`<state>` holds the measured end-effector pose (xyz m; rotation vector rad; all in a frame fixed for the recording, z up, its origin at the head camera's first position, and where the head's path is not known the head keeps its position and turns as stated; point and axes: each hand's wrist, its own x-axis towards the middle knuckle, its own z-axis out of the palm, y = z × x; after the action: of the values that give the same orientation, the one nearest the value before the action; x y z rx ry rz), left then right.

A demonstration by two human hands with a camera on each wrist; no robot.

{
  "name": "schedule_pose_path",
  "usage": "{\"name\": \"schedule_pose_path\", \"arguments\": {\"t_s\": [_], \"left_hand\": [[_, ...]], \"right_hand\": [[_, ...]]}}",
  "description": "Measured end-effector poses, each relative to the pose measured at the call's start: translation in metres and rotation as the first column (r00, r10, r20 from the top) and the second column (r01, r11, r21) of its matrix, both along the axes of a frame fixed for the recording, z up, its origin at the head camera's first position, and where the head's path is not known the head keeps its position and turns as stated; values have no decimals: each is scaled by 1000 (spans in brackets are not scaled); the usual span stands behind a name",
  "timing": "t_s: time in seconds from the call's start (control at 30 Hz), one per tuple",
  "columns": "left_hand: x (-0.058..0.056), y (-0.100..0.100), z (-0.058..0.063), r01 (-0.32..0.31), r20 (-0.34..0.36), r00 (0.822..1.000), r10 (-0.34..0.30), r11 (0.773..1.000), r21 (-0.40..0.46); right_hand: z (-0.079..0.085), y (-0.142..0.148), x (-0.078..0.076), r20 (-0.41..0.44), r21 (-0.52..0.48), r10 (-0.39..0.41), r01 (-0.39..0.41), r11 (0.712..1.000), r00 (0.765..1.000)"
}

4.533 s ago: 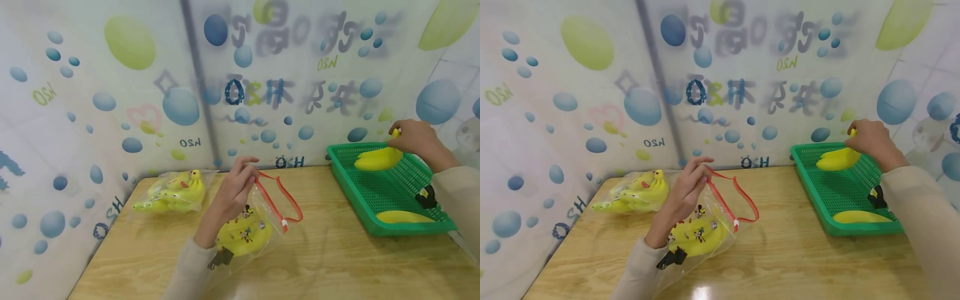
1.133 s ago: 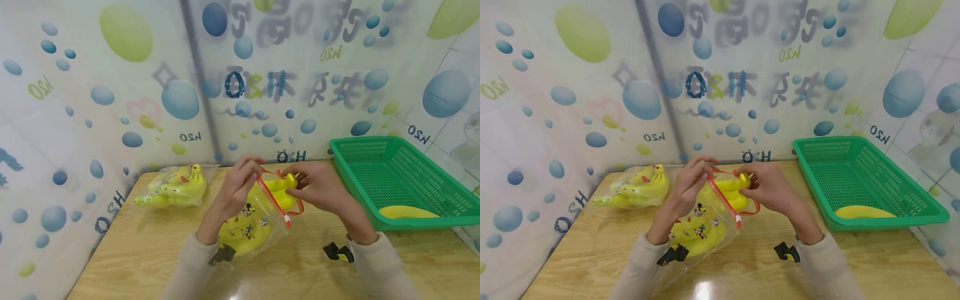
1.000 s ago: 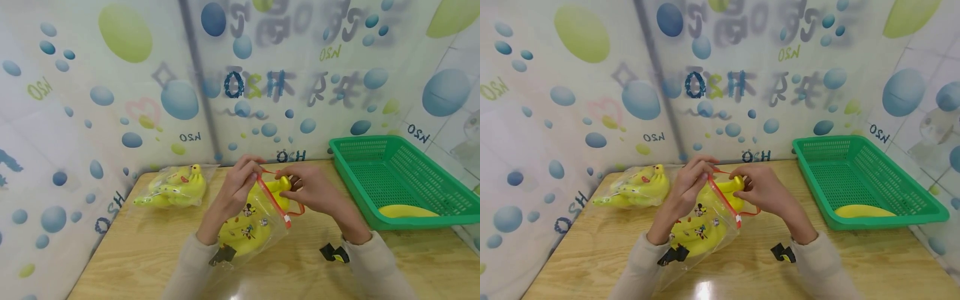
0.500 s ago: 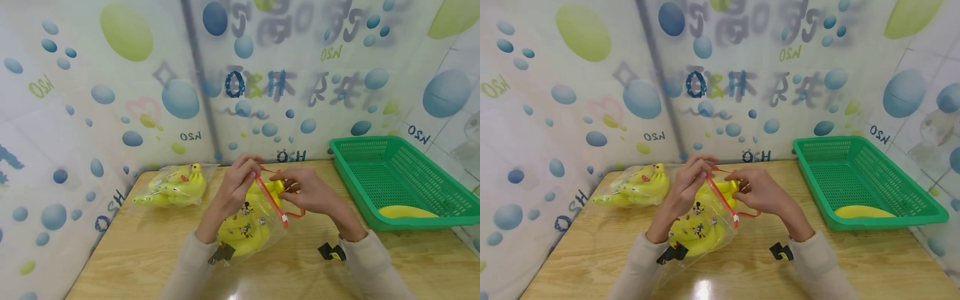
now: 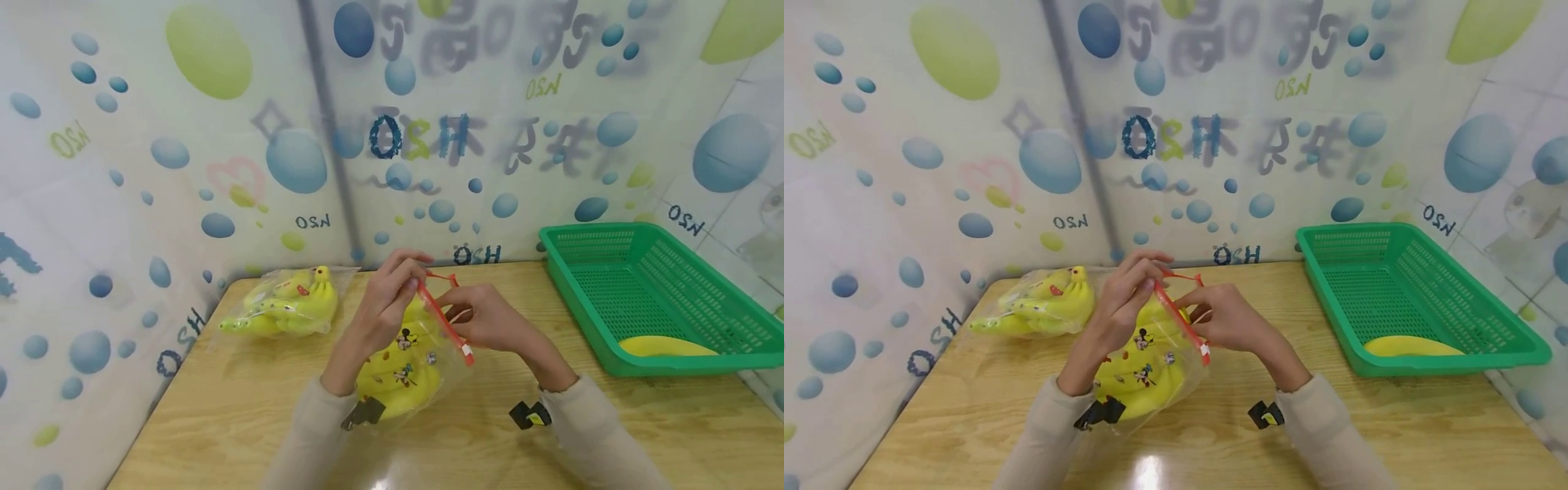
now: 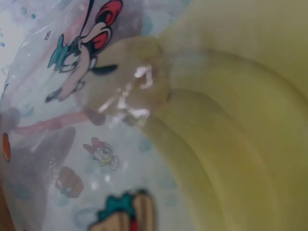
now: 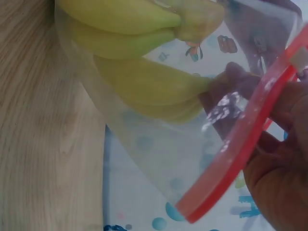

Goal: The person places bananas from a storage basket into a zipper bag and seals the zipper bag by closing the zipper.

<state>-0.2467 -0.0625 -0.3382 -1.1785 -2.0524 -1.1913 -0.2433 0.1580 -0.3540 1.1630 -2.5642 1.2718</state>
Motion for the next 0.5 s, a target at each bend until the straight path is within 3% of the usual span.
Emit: {"name": "schedule_pose_path", "arguments": {"t_s": [0.5], "left_hand": [[2, 5, -1, 4, -11, 1000, -4, 1000, 0]], "right_hand": [[-16, -12, -5, 149, -129, -51, 71, 989, 988]]}}
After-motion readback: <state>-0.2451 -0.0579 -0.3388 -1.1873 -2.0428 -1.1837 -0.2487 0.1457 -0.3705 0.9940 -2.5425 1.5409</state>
